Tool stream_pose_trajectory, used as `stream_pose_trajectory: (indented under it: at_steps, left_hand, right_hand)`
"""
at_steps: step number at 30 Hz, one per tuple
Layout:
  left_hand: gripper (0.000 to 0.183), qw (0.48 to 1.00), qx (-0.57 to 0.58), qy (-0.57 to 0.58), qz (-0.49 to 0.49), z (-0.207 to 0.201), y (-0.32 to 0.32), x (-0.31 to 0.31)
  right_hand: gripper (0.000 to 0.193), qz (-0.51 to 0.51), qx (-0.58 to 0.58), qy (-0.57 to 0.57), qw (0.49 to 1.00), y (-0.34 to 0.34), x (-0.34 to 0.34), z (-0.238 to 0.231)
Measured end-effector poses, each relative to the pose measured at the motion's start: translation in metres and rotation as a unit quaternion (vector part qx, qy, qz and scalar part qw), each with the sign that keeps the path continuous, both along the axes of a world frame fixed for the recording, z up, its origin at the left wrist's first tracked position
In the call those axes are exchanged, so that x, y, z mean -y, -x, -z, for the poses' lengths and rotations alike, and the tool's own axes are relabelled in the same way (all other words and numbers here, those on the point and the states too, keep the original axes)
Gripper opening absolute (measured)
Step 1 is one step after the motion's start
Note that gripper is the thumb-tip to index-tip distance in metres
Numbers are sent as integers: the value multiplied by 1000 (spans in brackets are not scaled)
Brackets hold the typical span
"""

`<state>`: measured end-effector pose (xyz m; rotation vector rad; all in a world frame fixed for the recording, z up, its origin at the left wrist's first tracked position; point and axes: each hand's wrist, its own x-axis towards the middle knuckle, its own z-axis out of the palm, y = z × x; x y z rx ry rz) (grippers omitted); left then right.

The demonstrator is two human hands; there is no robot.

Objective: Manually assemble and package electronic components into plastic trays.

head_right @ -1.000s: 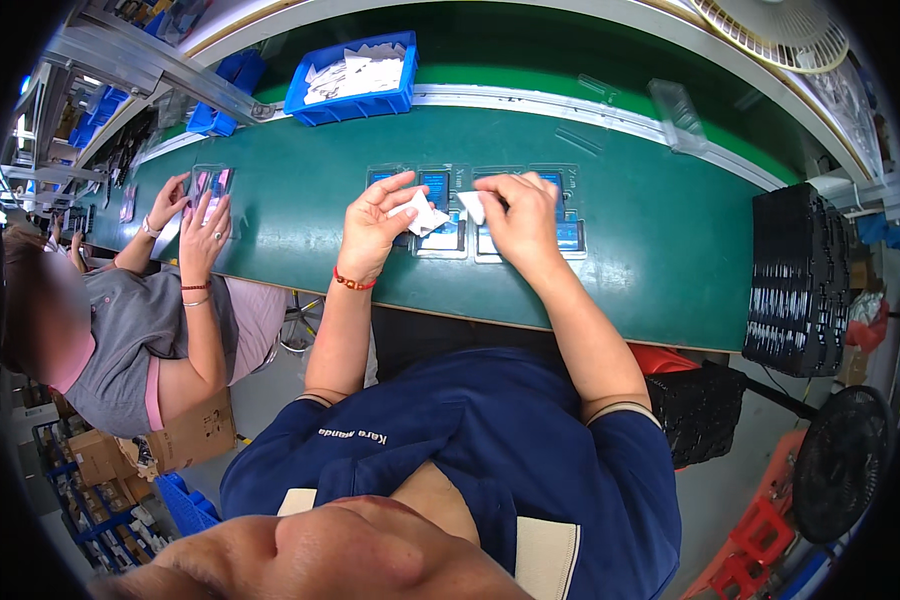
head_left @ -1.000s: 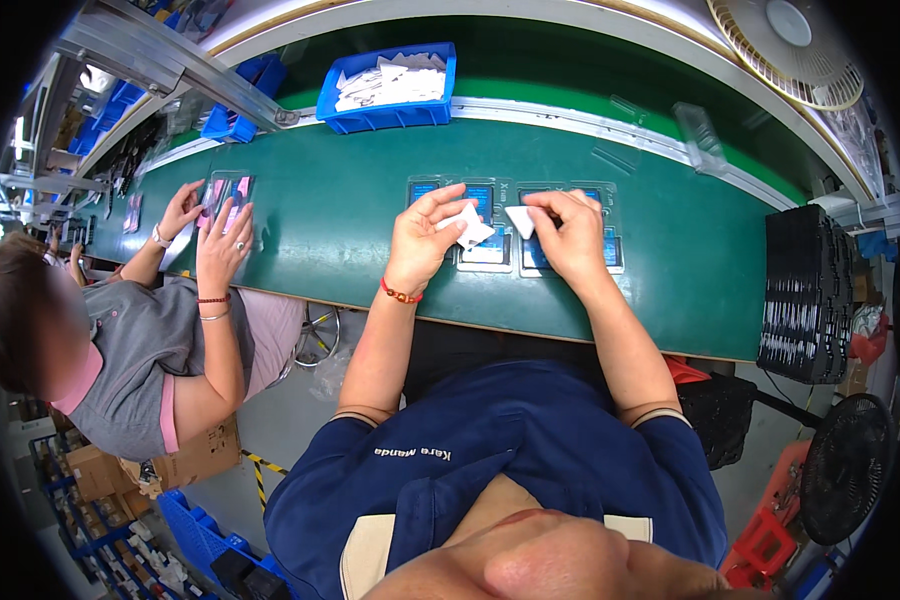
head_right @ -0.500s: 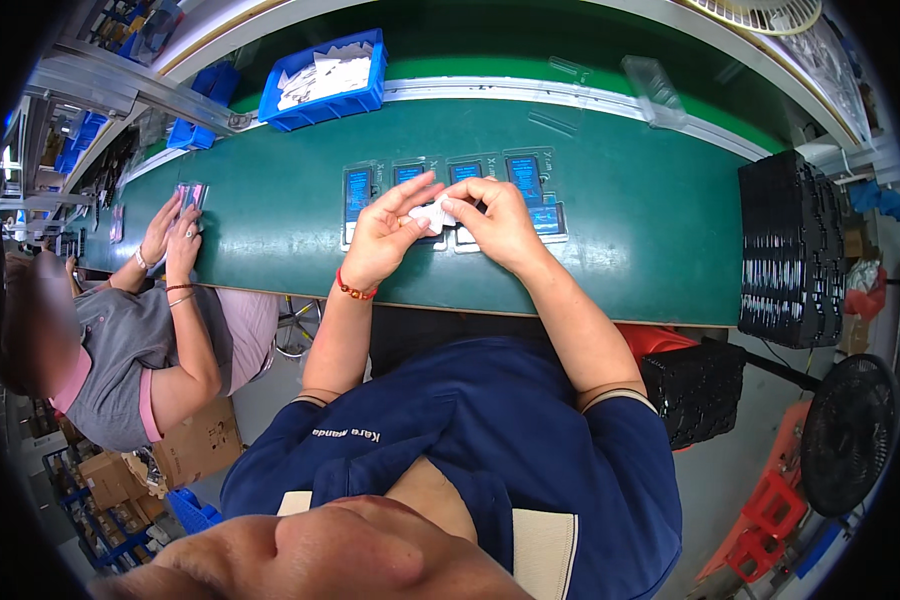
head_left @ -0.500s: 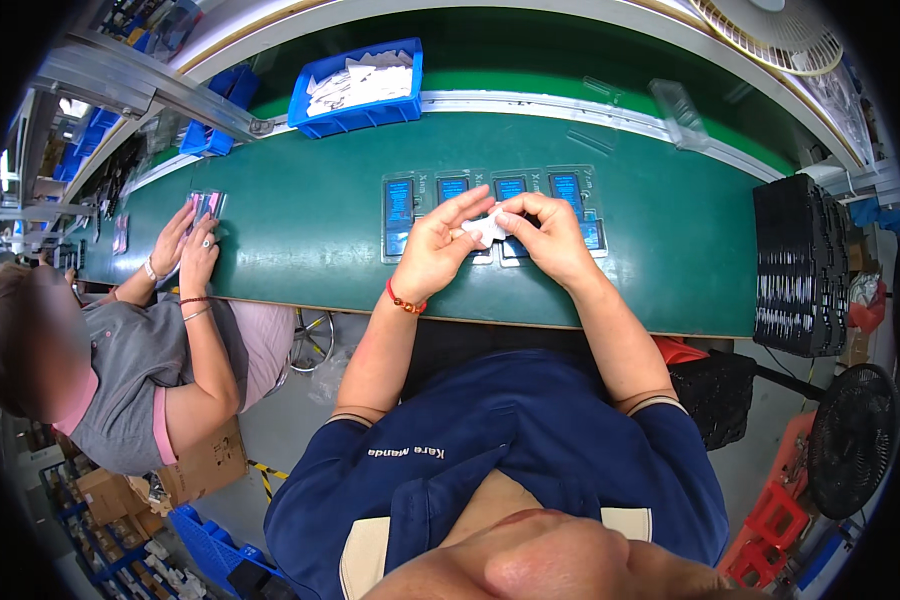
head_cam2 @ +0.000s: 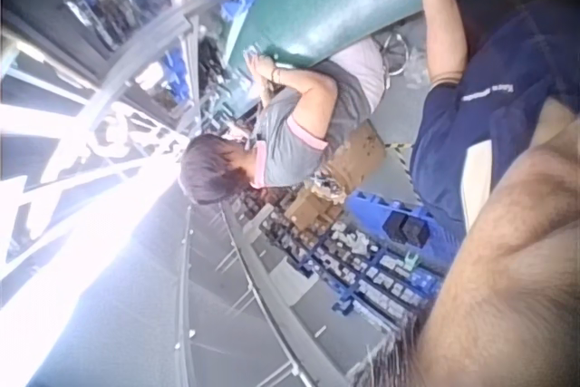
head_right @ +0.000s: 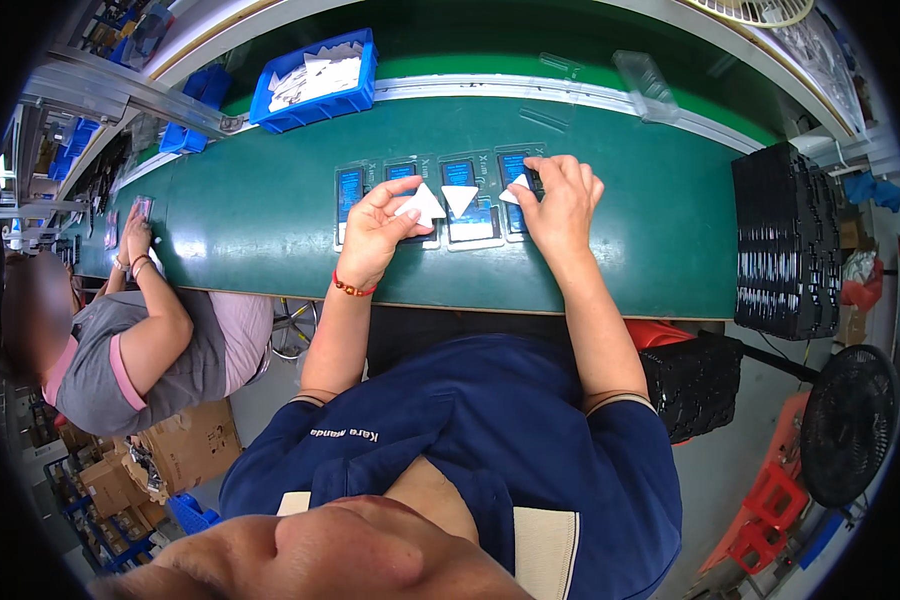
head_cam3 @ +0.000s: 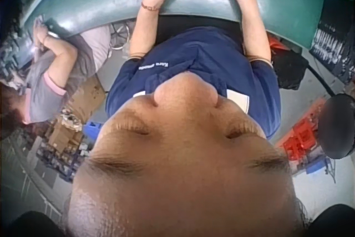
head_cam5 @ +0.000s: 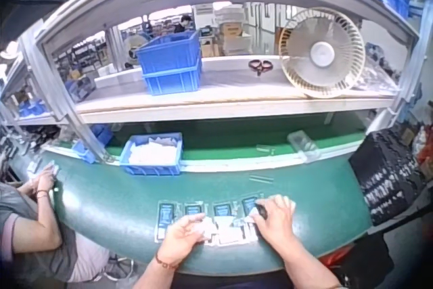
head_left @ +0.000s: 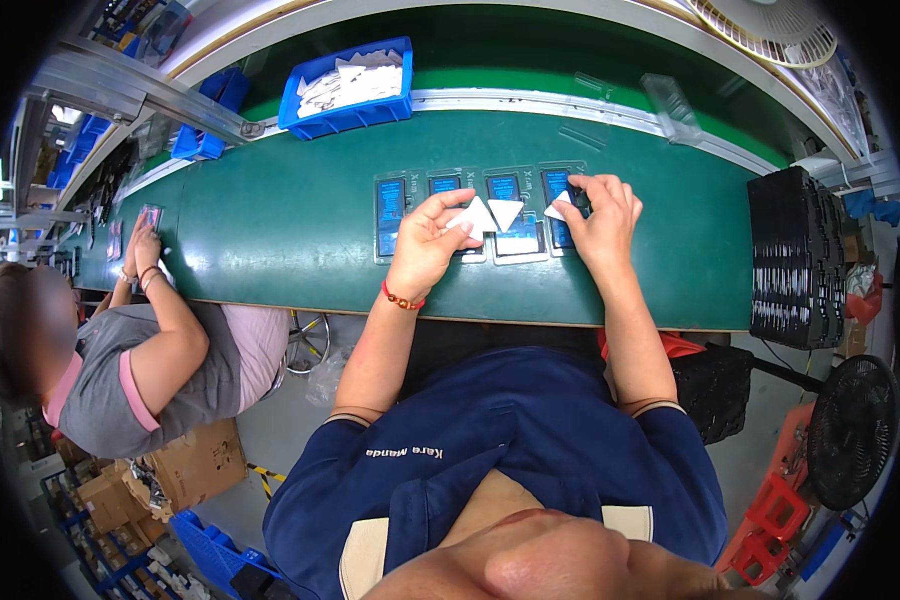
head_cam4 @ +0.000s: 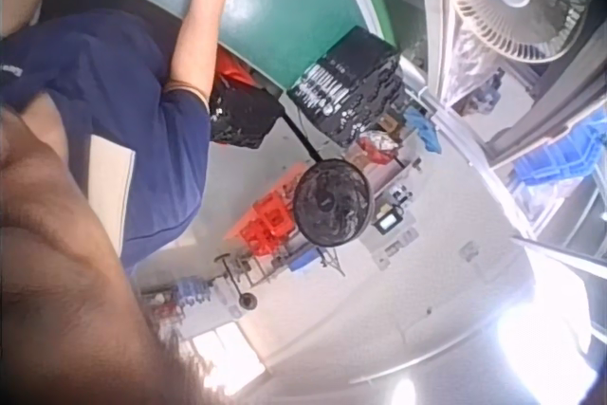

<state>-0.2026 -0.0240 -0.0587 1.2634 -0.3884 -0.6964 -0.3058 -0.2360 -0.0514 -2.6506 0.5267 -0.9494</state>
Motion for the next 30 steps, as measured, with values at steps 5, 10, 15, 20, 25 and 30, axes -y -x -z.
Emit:
stream_pose_trajectory:
  at_steps: [5, 10, 15, 20, 25, 30]
  left_hand:
    - [49, 998, -28, 39, 43, -7, 5, 2]
    - [52, 999, 16, 22, 26, -8, 0, -18]
    - [35, 980, 133, -7, -146, -16, -49, -70]
    - [28, 890, 315, -42, -329, -46, -148, -64]
    - [35, 749, 487, -326, -308, -37, -234, -46]
    - [46, 682, 588, -293, -320, -13, -210, -39]
  right_hand:
    - [18, -272, 36, -251, 928, -19, -31, -4]
    - [9, -319, 13, -417, 851, -42, -55, -7]
    - [9, -280, 120, -107, 946, -72, -84, -10]
    - [19, -372, 14, 165, 914, -91, -113, 17]
    - [27, -387, 51, 82, 917, -74, -102, 2]
    - [53, -332, -2, 42, 942, -23, -21, -9]
